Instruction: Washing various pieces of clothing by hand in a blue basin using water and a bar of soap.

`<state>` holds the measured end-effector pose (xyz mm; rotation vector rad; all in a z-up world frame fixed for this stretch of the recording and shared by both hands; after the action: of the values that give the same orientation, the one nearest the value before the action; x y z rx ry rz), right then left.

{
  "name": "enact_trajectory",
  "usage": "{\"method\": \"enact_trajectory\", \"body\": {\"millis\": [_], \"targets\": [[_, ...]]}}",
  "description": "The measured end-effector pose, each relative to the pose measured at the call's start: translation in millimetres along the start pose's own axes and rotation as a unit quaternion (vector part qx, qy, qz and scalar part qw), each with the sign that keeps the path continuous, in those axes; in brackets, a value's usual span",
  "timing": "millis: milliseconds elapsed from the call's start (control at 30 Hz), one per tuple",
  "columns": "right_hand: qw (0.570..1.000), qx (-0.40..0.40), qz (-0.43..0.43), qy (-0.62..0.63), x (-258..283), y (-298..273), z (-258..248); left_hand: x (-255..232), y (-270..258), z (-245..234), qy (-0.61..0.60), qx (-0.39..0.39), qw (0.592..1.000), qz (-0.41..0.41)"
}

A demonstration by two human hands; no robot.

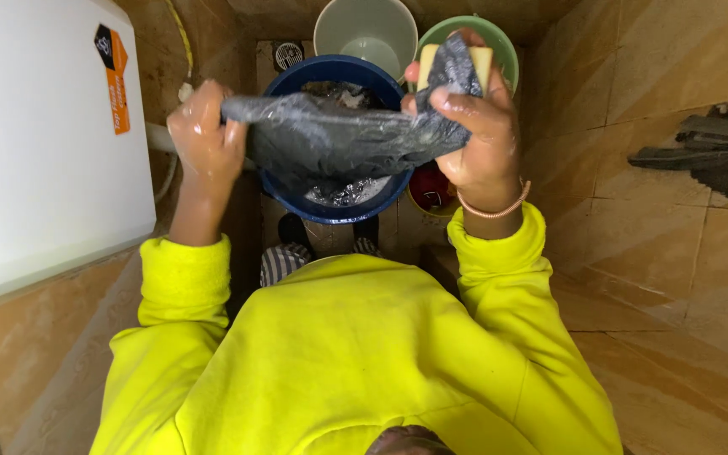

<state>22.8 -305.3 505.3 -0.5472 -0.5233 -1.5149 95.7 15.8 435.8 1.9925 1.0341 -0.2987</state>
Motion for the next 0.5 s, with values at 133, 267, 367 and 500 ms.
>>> {"method": "enact_trajectory", "body": {"millis": [133,267,367,500], "targets": [[0.999,0.001,-0.028,-0.020,-9.8,10.4,-36.8,55.9,-22.0,21.9,0.089,0.014,0.995,-0.029],[0.994,-0.079,-0.049,-0.049,-24.6,18.9,-69.5,69.5,-26.9,41.5,0.047,0.147,0.983,-0.101],[0.994,-0.103,-0.042,-0.021,-36.5,22.4,-99.4,80.6,-34.3,60.2,-0.016,0.269,0.949,-0.165],[0.991,-0.122,-0.046,-0.019,-46.3,19.4,-97.8,119.3,-68.1,85.7,-0.041,0.338,0.936,-0.086]]}}
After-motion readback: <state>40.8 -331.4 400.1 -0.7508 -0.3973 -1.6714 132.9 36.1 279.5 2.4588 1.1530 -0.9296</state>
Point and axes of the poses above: each hand's wrist, its own y-axis towards the middle knuckle, its own z-axis out of the palm, x = y × z, the point moved 2 cm from there along y, towards the middle knuckle, and after that the axes turned 1 degree about z, right-handed, at the moved point
